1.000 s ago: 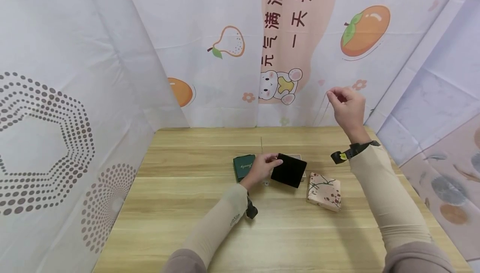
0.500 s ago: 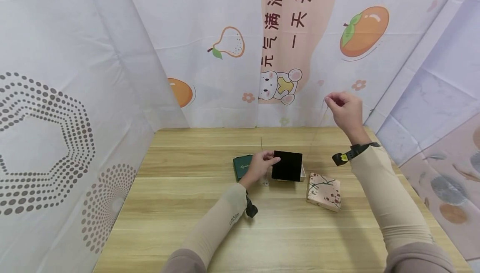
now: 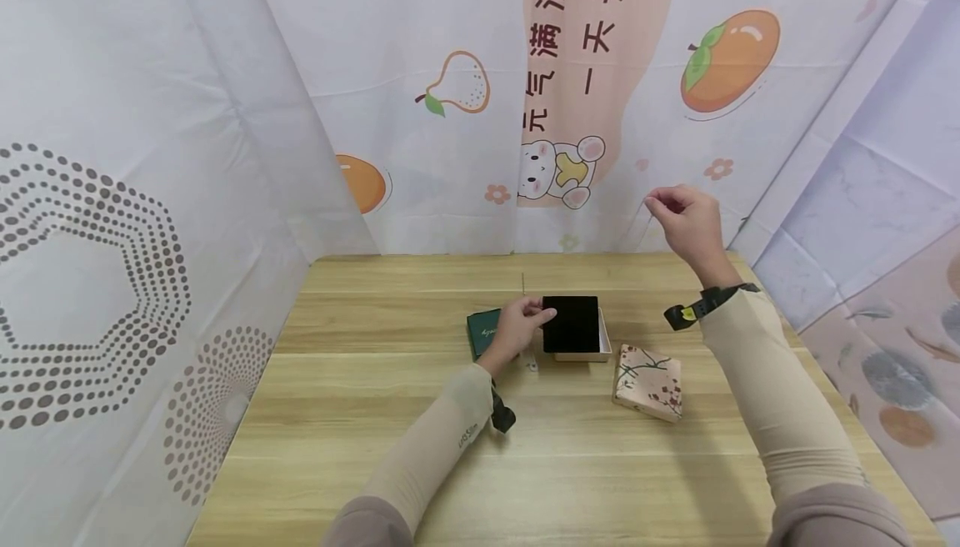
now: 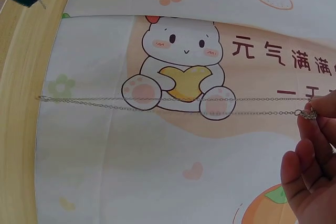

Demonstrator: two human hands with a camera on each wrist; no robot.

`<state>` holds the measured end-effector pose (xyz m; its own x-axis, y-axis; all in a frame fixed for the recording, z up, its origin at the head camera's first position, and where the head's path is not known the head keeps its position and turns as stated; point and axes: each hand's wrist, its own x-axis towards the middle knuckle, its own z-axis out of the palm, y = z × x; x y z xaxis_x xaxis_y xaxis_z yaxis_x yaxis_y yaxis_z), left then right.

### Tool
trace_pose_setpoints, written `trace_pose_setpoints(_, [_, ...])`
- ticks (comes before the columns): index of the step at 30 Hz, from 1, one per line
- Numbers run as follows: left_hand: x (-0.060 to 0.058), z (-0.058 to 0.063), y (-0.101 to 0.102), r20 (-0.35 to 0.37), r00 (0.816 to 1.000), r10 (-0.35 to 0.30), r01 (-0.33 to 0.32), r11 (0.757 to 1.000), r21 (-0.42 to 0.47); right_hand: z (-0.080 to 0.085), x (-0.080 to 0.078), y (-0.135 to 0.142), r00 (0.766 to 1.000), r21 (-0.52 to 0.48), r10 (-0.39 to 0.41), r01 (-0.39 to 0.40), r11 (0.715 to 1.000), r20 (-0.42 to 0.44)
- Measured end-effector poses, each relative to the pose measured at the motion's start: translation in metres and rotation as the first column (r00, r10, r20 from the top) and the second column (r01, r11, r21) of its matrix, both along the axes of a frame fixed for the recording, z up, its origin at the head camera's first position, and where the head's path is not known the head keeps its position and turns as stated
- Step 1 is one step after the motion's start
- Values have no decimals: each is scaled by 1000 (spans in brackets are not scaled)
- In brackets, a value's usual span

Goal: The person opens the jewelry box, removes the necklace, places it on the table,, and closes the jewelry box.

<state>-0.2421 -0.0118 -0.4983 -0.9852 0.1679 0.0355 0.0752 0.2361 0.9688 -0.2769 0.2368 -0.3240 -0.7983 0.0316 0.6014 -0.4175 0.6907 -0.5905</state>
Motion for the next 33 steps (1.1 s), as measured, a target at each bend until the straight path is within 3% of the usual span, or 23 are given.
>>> trace_pose_setpoints(13, [-1, 0, -1, 19, 999, 32, -32, 999, 10, -8, -1, 2, 996, 31, -7, 4, 1000, 84])
trace_pose_setpoints(33, [-5, -5, -4, 59, 998, 36, -40, 998, 58, -12, -3, 1, 995, 46, 14, -19, 999, 102])
